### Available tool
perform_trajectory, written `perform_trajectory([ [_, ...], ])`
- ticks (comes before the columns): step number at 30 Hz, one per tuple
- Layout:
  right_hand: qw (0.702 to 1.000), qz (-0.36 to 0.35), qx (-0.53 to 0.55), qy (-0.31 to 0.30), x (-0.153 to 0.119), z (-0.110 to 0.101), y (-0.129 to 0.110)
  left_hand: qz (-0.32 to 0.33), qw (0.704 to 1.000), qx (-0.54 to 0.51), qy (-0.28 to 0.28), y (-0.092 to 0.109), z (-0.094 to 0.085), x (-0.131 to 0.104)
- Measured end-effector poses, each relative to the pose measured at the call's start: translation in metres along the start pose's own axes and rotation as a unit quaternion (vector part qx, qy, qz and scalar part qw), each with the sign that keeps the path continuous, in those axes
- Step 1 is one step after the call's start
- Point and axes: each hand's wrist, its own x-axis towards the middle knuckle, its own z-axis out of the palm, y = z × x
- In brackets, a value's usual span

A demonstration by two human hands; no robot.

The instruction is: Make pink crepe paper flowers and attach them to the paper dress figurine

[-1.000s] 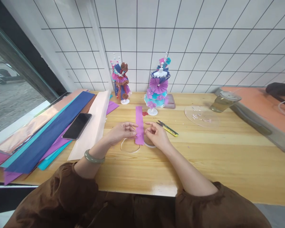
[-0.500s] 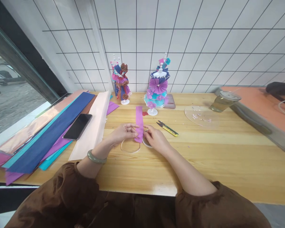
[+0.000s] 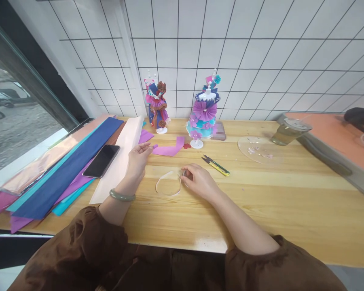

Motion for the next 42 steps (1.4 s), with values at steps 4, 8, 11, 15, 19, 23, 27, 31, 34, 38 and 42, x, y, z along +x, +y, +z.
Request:
perform_trajectory([
  [4, 0.999, -0.028, -0.032, 0.022, 0.001, 0.005, -0.007, -0.008, 0.999, 0.006, -0.041, 0.004, 0.01, -0.008],
  [8, 0.997, -0.016, -0.069, 0.018, 0.002, 0.014, -0.012, -0.039, 0.995, 0.006, -0.096, 0.002, 0.016, -0.012],
  [11, 0.998, -0.009, -0.058, 0.01, 0.002, 0.017, -0.01, -0.06, 0.991, 0.002, -0.12, 0.001, 0.018, -0.015],
  [15, 0.999, -0.01, -0.012, 0.028, 0.002, 0.014, -0.007, -0.084, 0.986, -0.02, -0.144, 0.0, 0.02, -0.017],
  [19, 0.997, -0.02, 0.034, 0.063, 0.002, 0.01, -0.007, -0.093, 0.981, -0.041, -0.166, -0.002, 0.019, -0.017],
  [23, 0.997, -0.027, 0.04, 0.061, 0.002, 0.01, -0.005, -0.1, 0.974, -0.062, -0.191, -0.006, 0.017, -0.017],
  [27, 0.998, -0.053, 0.022, 0.006, 0.003, 0.013, -0.001, -0.115, 0.97, -0.071, -0.204, -0.005, 0.018, -0.019],
  [31, 0.998, -0.055, 0.006, -0.008, 0.003, 0.013, 0.001, -0.093, 0.971, -0.066, -0.209, -0.002, 0.023, -0.024],
  [34, 0.999, -0.049, -0.002, -0.008, 0.002, 0.012, 0.0, -0.057, 0.971, -0.045, -0.227, -0.003, 0.027, -0.028],
  [38, 0.999, -0.024, 0.027, -0.003, 0.002, 0.012, -0.002, -0.01, 0.97, 0.016, -0.241, -0.006, 0.03, -0.033],
  [42, 0.995, 0.019, 0.083, 0.043, 0.003, 0.011, -0.003, 0.056, 0.962, 0.11, -0.245, -0.002, 0.03, -0.039],
])
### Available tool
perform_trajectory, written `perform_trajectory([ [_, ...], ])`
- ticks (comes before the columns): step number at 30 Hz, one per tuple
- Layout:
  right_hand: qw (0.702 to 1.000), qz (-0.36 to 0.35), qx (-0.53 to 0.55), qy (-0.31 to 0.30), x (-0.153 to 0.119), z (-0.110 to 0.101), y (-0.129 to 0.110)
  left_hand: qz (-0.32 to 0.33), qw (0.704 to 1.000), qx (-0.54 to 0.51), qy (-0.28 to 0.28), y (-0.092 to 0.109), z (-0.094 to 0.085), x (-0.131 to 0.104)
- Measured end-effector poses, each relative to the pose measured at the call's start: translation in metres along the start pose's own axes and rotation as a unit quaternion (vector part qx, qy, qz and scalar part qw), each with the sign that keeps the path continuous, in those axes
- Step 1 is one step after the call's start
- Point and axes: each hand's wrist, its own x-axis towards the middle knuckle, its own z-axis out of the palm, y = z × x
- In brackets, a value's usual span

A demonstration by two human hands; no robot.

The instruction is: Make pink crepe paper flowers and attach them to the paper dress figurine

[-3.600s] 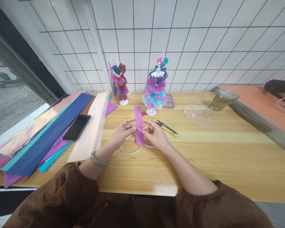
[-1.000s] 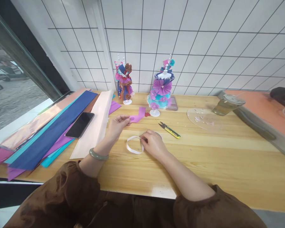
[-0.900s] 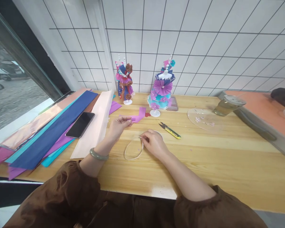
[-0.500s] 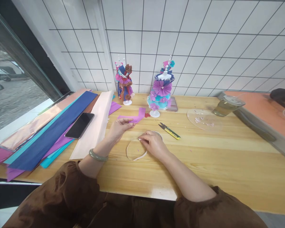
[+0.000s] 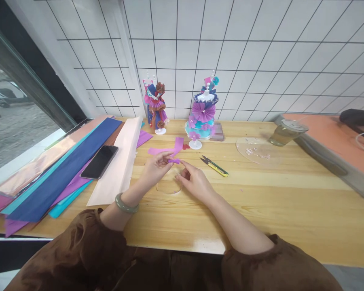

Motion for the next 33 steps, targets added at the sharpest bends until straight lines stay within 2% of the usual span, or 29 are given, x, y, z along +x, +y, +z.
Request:
perform_trajectory([
  [3, 0.997, 0.007, 0.031, 0.074, 0.002, -0.001, -0.002, 0.021, 0.998, 0.05, -0.016, 0.007, 0.002, -0.004],
  [5, 0.993, -0.003, 0.063, 0.097, 0.002, -0.001, -0.004, 0.024, 0.997, 0.072, -0.031, 0.01, 0.004, -0.006],
  [9, 0.988, -0.039, 0.12, 0.089, 0.002, -0.003, -0.007, 0.038, 0.993, 0.088, -0.066, 0.01, 0.006, -0.009],
  [13, 0.988, -0.033, 0.125, 0.08, 0.001, -0.005, -0.005, 0.024, 0.993, 0.077, -0.088, 0.004, 0.007, -0.009],
  [18, 0.978, 0.006, 0.19, 0.083, 0.003, -0.007, -0.005, -0.011, 0.998, -0.008, -0.06, -0.002, 0.007, -0.005],
  [23, 0.941, 0.065, 0.322, 0.082, 0.006, -0.011, -0.005, -0.037, 0.993, -0.11, -0.017, 0.003, 0.002, -0.001],
  [27, 0.922, 0.077, 0.372, 0.067, 0.006, -0.012, -0.002, -0.041, 0.992, -0.115, -0.015, 0.007, 0.0, -0.001],
  [30, 0.935, 0.06, 0.343, 0.062, 0.005, -0.009, -0.001, -0.025, 0.997, -0.045, -0.051, 0.008, 0.002, -0.003],
  [33, 0.966, 0.011, 0.248, 0.068, 0.004, -0.004, 0.0, 0.003, 0.995, 0.062, -0.082, 0.008, 0.003, -0.006],
])
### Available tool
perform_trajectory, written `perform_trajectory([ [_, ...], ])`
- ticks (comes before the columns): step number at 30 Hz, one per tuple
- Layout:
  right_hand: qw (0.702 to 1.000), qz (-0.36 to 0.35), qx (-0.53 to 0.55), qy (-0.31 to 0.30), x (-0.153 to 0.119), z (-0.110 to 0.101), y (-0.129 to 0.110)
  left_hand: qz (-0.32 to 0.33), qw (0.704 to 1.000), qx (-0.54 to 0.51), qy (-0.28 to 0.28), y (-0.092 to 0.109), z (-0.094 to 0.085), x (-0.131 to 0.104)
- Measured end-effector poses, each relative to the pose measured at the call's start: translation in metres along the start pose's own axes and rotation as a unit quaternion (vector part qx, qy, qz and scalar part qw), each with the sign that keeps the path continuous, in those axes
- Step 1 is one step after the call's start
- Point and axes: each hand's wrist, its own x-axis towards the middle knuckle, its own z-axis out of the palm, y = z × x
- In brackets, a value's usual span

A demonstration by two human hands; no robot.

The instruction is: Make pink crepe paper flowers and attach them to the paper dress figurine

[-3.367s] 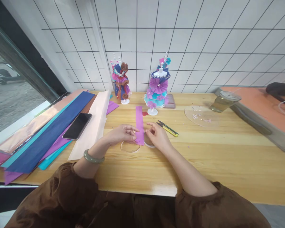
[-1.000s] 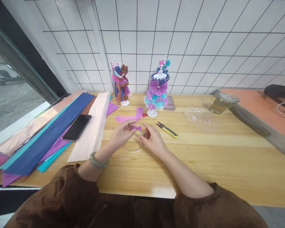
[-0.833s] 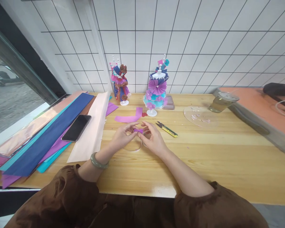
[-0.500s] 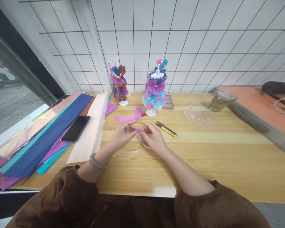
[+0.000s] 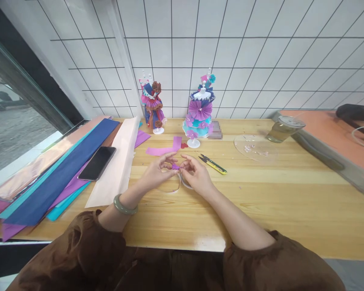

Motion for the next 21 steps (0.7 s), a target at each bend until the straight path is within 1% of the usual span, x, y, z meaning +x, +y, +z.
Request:
perform_trajectory([
  [3, 0.995, -0.053, -0.08, -0.009, -0.001, 0.001, 0.002, 0.022, 0.996, 0.088, -0.013, 0.001, 0.0, -0.002],
  [5, 0.992, -0.068, -0.104, -0.01, -0.002, 0.001, 0.003, 0.038, 0.992, 0.12, -0.017, 0.001, -0.001, -0.002],
  [7, 0.991, -0.073, -0.116, -0.008, -0.002, 0.0, 0.003, 0.046, 0.99, 0.134, -0.02, 0.002, -0.002, -0.002],
  [11, 0.99, -0.078, -0.122, 0.001, -0.001, -0.001, 0.005, 0.034, 0.989, 0.138, -0.024, 0.002, -0.005, -0.001],
  [14, 0.989, -0.077, -0.125, 0.007, 0.0, 0.001, 0.007, 0.059, 0.984, 0.163, -0.027, 0.0, -0.006, 0.0],
  [17, 0.989, -0.077, -0.125, 0.003, 0.0, 0.002, 0.008, 0.097, 0.974, 0.199, -0.054, -0.002, -0.008, 0.001],
  [19, 0.99, -0.073, -0.123, 0.003, 0.0, 0.003, 0.007, 0.101, 0.971, 0.205, -0.069, -0.003, -0.01, 0.001],
  [21, 0.99, -0.062, -0.129, 0.009, 0.0, 0.003, 0.007, 0.09, 0.973, 0.204, -0.061, -0.004, -0.012, 0.002],
])
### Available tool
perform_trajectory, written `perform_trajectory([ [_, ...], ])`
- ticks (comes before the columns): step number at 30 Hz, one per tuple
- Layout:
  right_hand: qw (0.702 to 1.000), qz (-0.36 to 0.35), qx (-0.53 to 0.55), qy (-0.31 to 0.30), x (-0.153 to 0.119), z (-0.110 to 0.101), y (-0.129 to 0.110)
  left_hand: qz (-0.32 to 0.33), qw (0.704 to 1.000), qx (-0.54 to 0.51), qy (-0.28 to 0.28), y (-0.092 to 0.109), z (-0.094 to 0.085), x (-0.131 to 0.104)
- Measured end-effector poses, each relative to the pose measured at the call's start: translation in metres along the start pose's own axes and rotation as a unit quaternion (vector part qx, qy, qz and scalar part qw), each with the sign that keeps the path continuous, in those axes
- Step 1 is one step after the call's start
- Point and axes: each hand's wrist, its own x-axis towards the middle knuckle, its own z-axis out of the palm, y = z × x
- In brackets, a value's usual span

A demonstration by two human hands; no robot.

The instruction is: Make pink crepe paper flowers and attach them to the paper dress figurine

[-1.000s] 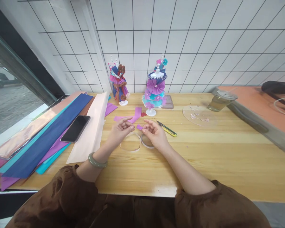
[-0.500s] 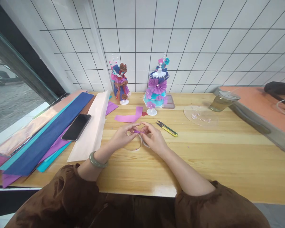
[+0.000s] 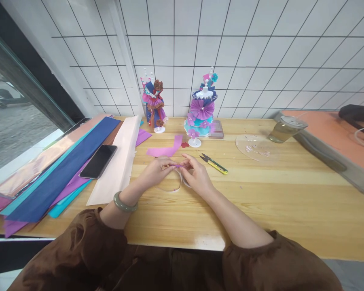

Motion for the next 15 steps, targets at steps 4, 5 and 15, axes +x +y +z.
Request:
perform_trajectory([
  [4, 0.998, 0.026, -0.059, -0.016, -0.001, 0.0, 0.001, -0.057, 0.996, -0.022, 0.064, -0.005, -0.005, 0.002],
  [5, 0.996, 0.028, -0.079, -0.03, -0.002, 0.001, 0.002, -0.072, 0.993, -0.035, 0.081, -0.006, -0.006, 0.003],
  [15, 0.978, -0.012, -0.187, -0.094, -0.005, 0.009, -0.002, -0.172, 0.959, -0.184, 0.133, -0.016, -0.005, 0.006],
])
